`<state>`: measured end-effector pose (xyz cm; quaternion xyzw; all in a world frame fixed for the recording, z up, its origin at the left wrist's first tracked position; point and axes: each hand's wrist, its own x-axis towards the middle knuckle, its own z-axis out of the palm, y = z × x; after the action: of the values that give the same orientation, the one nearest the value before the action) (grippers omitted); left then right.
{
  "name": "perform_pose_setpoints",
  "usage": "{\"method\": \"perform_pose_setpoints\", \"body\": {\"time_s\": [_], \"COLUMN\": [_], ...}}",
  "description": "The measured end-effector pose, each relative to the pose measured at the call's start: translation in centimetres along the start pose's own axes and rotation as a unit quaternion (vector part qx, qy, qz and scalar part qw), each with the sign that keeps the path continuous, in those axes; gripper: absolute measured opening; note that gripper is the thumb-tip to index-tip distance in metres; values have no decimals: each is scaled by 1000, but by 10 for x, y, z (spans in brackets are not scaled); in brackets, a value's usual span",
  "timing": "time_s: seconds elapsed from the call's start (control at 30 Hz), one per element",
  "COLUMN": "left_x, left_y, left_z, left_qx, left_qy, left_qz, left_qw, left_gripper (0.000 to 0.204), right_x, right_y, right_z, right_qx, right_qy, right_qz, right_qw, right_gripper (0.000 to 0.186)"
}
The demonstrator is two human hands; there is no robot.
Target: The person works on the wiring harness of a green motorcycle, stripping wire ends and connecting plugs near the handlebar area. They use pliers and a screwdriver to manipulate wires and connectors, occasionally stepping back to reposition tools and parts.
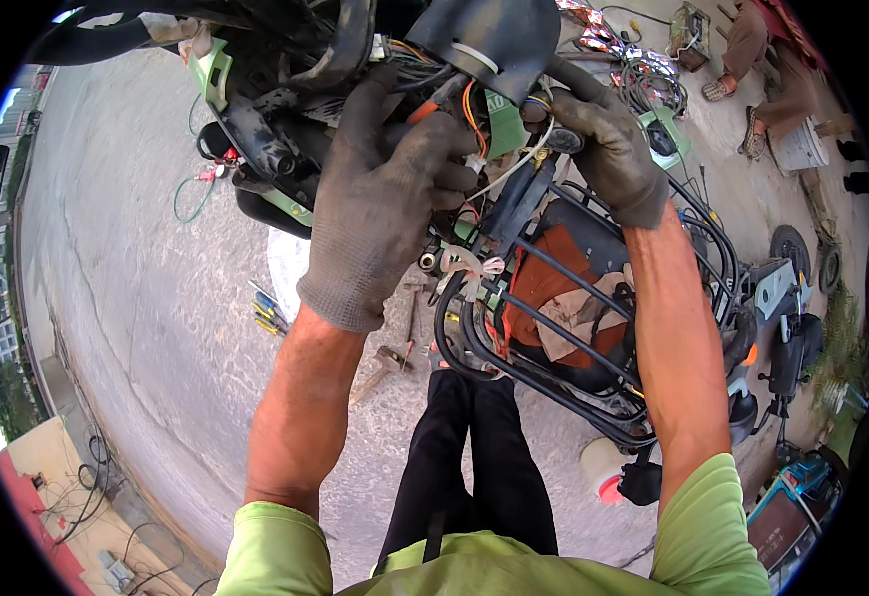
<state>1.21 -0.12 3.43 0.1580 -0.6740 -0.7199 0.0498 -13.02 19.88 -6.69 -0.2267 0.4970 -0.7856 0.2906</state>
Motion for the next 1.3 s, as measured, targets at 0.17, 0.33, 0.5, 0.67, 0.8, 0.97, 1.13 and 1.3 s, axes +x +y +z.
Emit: {"method": "perform_pose_setpoints", "body": {"time_s": [0.17, 0.33, 0.5, 0.67, 0.8, 0.97, 1.13, 1.3], "left_x": [7, 7, -20, -73, -102, -103, -105, -109], "left_y": [4, -1, -12, -35, -77, -132, -159, -182], "left_z": [1, -9, -19, -49, -58, -44, -17, -16], "left_qx": [-38, -55, -69, -91, -94, -89, -173, -135], "left_qy": [-58, -98, -84, -57, -20, -39, -99, -90], "left_qz": [-8, 35, 46, -39, -129, -151, -146, -159], "left_qw": [998, 993, 993, 993, 987, 984, 969, 974], "left_gripper": [56, 64, 61, 49, 39, 41, 40, 33], "right_x": [1, 3, 0, 0, 0, -3, -7, -6], "right_y": [2, 3, 7, 6, 7, 8, 8, 5], "right_z": [-5, 2, -2, -10, -12, -14, 28, 20], "right_qx": [-13, 38, 2, -13, -3, -19, 10, -25], "right_qy": [6, 17, 6, -19, -43, -4, 58, 52], "right_qz": [-27, -13, -51, -41, -18, 3, 4, 3], "right_qw": [1000, 999, 999, 999, 999, 1000, 998, 998], "right_gripper": [58, 54, 48, 47, 47, 48, 41, 47]}}
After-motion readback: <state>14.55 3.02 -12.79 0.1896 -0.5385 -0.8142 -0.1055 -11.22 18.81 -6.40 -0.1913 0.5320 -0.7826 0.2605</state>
